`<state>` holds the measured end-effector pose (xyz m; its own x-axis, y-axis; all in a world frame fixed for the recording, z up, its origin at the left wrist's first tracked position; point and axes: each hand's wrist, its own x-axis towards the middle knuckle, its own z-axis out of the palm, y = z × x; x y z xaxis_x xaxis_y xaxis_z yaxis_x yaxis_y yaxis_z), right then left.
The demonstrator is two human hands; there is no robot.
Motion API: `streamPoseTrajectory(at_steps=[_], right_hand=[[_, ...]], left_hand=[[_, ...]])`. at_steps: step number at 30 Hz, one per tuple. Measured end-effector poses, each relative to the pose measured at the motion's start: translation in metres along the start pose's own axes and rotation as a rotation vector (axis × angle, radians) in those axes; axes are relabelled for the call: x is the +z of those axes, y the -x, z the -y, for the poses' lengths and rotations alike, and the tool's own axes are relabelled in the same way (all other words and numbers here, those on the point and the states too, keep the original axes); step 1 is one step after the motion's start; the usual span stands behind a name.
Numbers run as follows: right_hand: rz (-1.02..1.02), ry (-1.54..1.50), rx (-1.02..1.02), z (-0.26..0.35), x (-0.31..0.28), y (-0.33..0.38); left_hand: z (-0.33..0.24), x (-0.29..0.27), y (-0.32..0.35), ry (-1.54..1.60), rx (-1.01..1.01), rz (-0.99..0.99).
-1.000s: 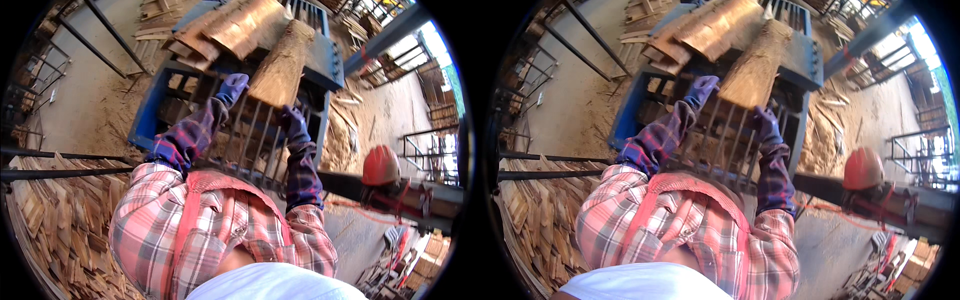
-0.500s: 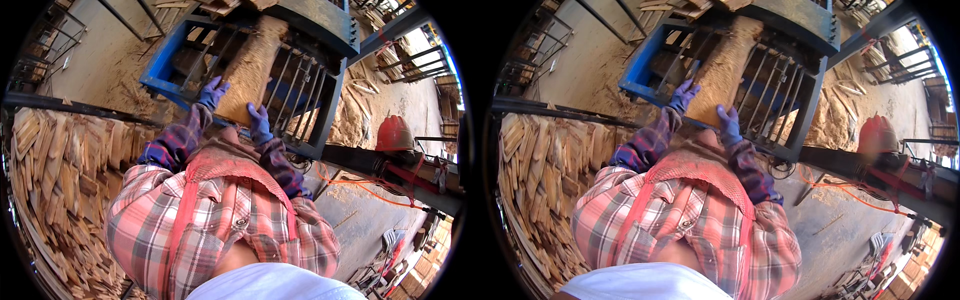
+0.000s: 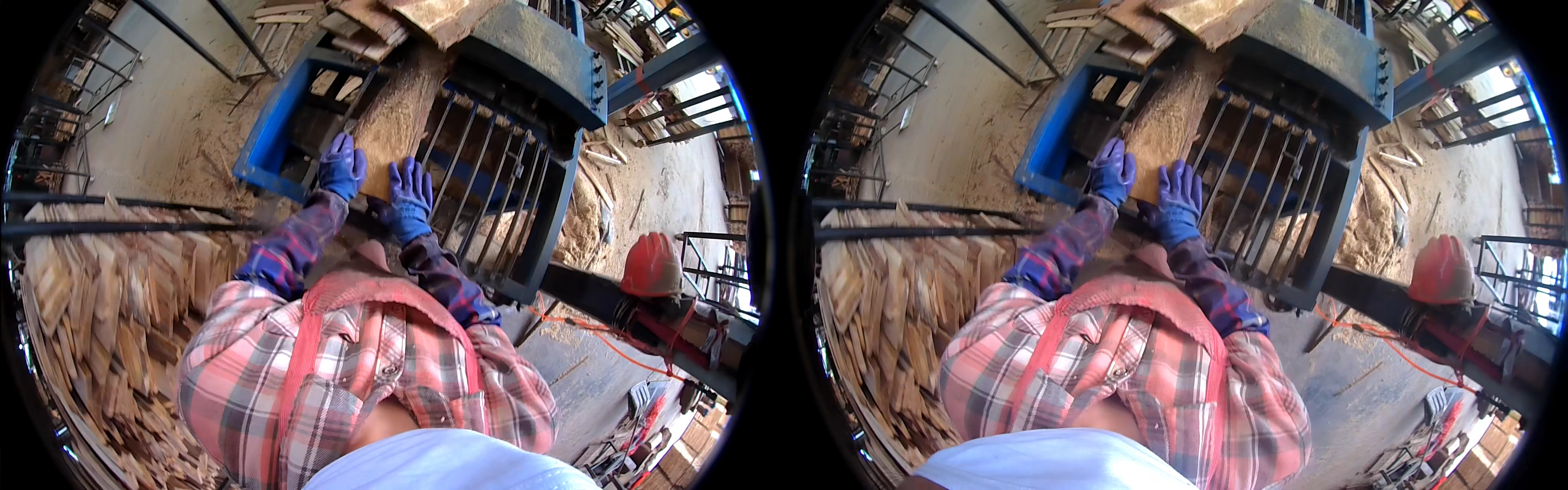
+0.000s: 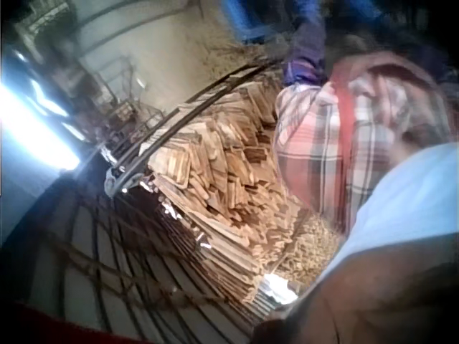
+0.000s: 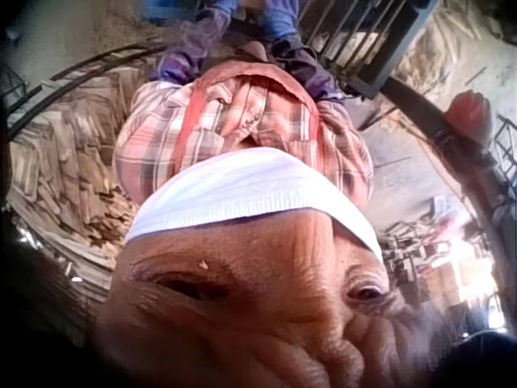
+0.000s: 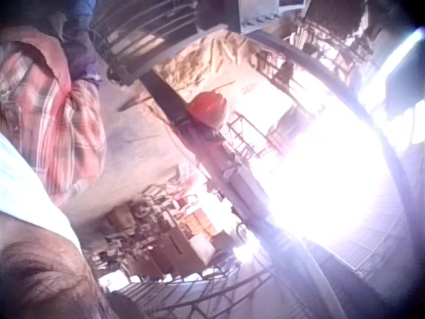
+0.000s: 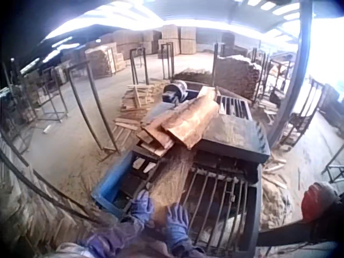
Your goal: The person picks up wooden planks from a large pile and feeds them one by one into a blue industrial machine. They guide the wood through the mechanism and then move to the next piece, repeating the process.
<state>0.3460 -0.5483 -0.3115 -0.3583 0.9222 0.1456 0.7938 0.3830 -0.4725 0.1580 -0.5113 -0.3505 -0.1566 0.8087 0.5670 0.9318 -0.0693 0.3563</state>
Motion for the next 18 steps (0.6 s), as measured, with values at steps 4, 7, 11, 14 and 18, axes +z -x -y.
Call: streamPoseTrajectory(at_steps=[4, 7, 11, 14, 18], right_hand=[[-0.174, 0.117, -0.082, -0.029, -0.008, 0.001], [0.063, -0.381, 0.020, -0.068, -0.027, -0.080], [-0.134, -1.659, 0.618, -0.077, -0.081, -0.187], [-0.310, -1.784, 0.830, -0.131, -0.088, -0.252], [-0.316, -1.683, 0.678, -0.125, -0.098, -0.192]], left_hand=[[-0.021, 0.024, -0.003, 0.026, -0.017, 0.057], [-0.027, 0.042, -0.040, 0.043, -0.059, 0.086], [-0.035, 0.079, -0.049, 0.004, 0.012, 0.074], [-0.057, 0.115, -0.090, 0.308, -0.048, 0.074], [-0.019, 0.121, -0.103, 1.089, -0.639, 0.521]])
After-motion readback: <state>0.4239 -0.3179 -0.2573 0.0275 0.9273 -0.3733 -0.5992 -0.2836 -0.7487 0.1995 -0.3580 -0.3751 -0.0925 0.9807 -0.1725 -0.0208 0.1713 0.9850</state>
